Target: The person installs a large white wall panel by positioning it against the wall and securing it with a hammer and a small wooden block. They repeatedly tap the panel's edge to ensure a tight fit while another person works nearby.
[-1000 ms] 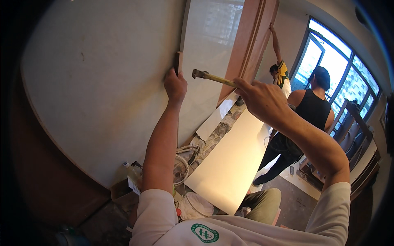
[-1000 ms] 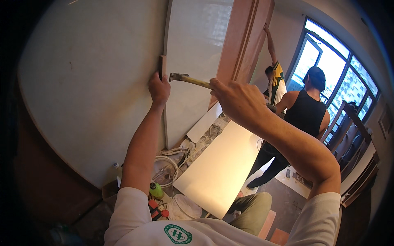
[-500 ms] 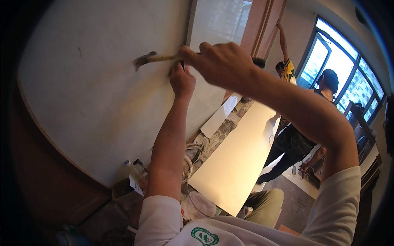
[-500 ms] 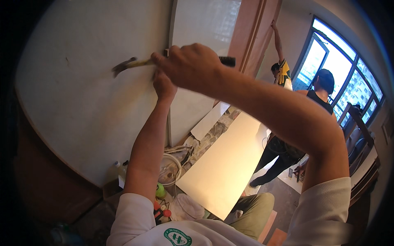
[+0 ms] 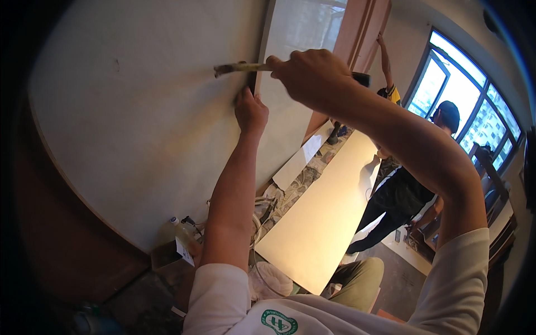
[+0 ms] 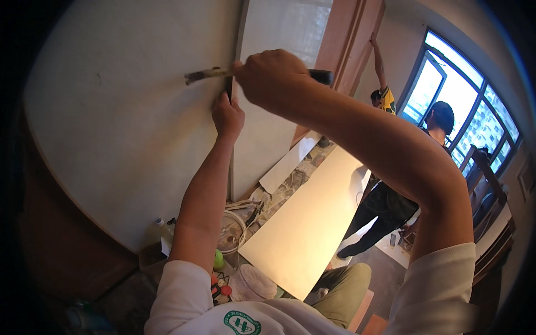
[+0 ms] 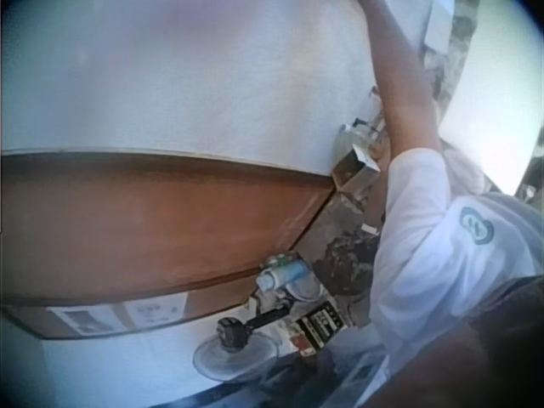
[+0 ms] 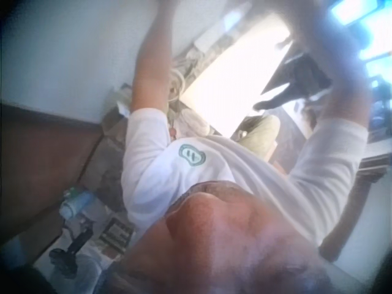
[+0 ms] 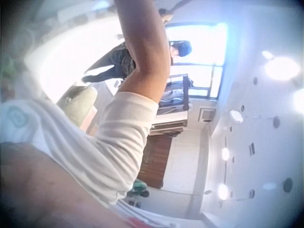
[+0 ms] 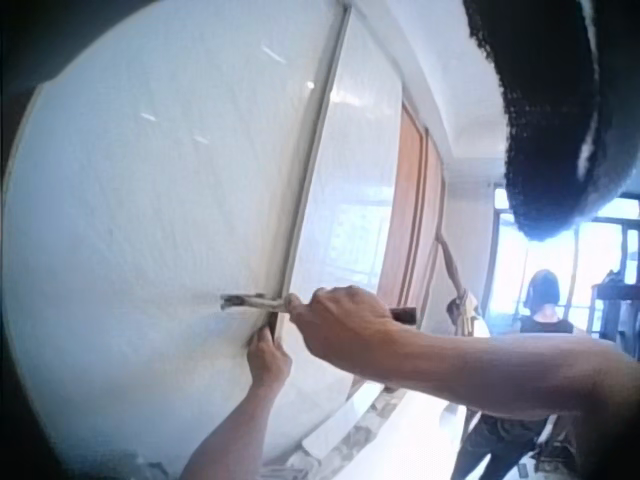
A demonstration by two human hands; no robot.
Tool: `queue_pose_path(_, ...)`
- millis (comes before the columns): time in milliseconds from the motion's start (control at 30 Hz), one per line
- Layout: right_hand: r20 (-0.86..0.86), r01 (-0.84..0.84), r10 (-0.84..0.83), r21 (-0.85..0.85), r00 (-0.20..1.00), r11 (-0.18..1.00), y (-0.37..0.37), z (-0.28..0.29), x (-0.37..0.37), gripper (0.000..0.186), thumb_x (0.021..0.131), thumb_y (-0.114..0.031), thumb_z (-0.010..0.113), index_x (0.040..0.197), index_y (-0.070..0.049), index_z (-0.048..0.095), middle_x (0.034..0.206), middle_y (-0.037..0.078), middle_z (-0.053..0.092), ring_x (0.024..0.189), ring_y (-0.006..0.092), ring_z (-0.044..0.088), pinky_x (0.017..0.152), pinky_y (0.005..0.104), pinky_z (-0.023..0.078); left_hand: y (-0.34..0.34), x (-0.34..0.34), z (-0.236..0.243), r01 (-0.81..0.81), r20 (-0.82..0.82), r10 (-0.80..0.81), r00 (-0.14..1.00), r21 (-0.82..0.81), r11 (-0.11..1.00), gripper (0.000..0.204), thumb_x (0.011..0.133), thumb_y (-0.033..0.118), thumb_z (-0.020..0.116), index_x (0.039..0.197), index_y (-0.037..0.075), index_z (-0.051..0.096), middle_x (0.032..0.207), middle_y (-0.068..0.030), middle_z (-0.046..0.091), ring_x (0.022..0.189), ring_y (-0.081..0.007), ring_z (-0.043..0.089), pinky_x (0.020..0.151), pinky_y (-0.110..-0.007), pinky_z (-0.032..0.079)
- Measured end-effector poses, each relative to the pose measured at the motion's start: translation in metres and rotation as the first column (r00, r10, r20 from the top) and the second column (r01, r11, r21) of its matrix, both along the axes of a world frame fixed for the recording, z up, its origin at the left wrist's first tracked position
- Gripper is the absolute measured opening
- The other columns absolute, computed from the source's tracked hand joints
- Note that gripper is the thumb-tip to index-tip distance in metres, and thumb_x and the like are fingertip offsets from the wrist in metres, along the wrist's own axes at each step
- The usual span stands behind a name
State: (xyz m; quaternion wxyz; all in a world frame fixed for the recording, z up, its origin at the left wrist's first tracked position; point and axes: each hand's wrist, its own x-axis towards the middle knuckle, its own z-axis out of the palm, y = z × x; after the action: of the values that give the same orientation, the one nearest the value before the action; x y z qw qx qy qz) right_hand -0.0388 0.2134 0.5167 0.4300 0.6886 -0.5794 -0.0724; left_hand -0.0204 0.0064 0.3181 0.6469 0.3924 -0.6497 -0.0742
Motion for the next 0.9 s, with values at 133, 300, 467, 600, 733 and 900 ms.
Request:
queue_pose_path(133,0.189,-0.04,0.064,-0.128,0.98,0.991,0.055,0.011,-0.026,0.025,0.103,-0.026,0.056,0.122,-0.011,0.063,0.074,0.01,0.071,0.064,0.0243,0.072,0.058,0.0417,0.058,0.0,0.002,0.0,0.029,-0.033,-0.028,0.999,0.039,0.999,0.036,0.093,0.013,0.065,0.123,-0.005,0.056,0.114,-0.0271,0.063,0.105,-0.0449,0.063,0.091,-0.051,0.051)
queue_pose_path(300,0.174,-0.117,0.177,-0.308,0.969,0.944,0.099,0.017,-0.088,0.023,0.106,-0.026,0.054,0.121,-0.012,0.064,0.065,0.008,0.066,0.05,0.018,0.064,0.051,0.0396,0.054,0.001,0.001,0.005,0.031,-0.055,-0.029,0.998,0.045,0.999,0.037,0.094,0.017,0.067,0.122,-0.006,0.057,0.112,-0.0272,0.065,0.105,-0.0446,0.064,0.091,-0.05,0.052)
queue_pose_path(467,0.223,0.026,0.042,-0.293,0.974,0.956,0.121,0.017,-0.111,0.025,0.107,-0.03,0.053,0.12,-0.012,0.065,0.067,0.008,0.068,0.053,0.0188,0.065,0.051,0.0395,0.052,0.001,0.004,0.021,0.022,-0.041,-0.021,0.999,0.03,0.999,0.034,0.093,0.018,0.067,0.118,-0.005,0.06,0.104,-0.0259,0.069,0.1,-0.0454,0.066,0.088,-0.051,0.053)
queue_pose_path(600,0.333,0.172,-0.094,-0.212,0.938,0.962,0.128,0.018,-0.102,0.026,0.104,-0.028,0.058,0.125,-0.015,0.067,0.08,0.011,0.074,0.065,0.0252,0.073,0.061,0.04,0.058,-0.003,0.006,0.042,0.016,-0.028,-0.015,1.0,0.014,1.0,0.032,0.093,0.018,0.067,0.114,-0.005,0.061,0.103,-0.0269,0.069,0.1,-0.0455,0.066,0.087,-0.052,0.052)
queue_pose_path(733,0.384,0.158,-0.079,-0.18,0.92,0.971,0.127,0.016,-0.097,0.027,0.104,-0.028,0.057,0.125,-0.015,0.066,0.078,0.011,0.073,0.067,0.0269,0.073,0.07,0.0431,0.059,0.002,0.006,0.054,0.037,-0.027,-0.035,0.999,0.072,0.997,0.032,0.093,0.018,0.067,0.113,-0.006,0.062,0.103,-0.028,0.069,0.1,-0.0459,0.066,0.088,-0.052,0.052)
queue_pose_path(900,0.32,0.073,-0.008,-0.193,0.947,0.978,0.109,0.019,-0.091,0.026,0.104,-0.029,0.056,0.124,-0.015,0.066,0.073,0.011,0.071,0.066,0.0287,0.072,0.078,0.046,0.058,-0.001,0.008,0.051,0.037,-0.023,-0.037,0.999,0.014,0.999,0.029,0.092,0.017,0.068,0.11,-0.005,0.061,0.1,-0.0276,0.068,0.098,-0.046,0.066,0.086,-0.052,0.052)
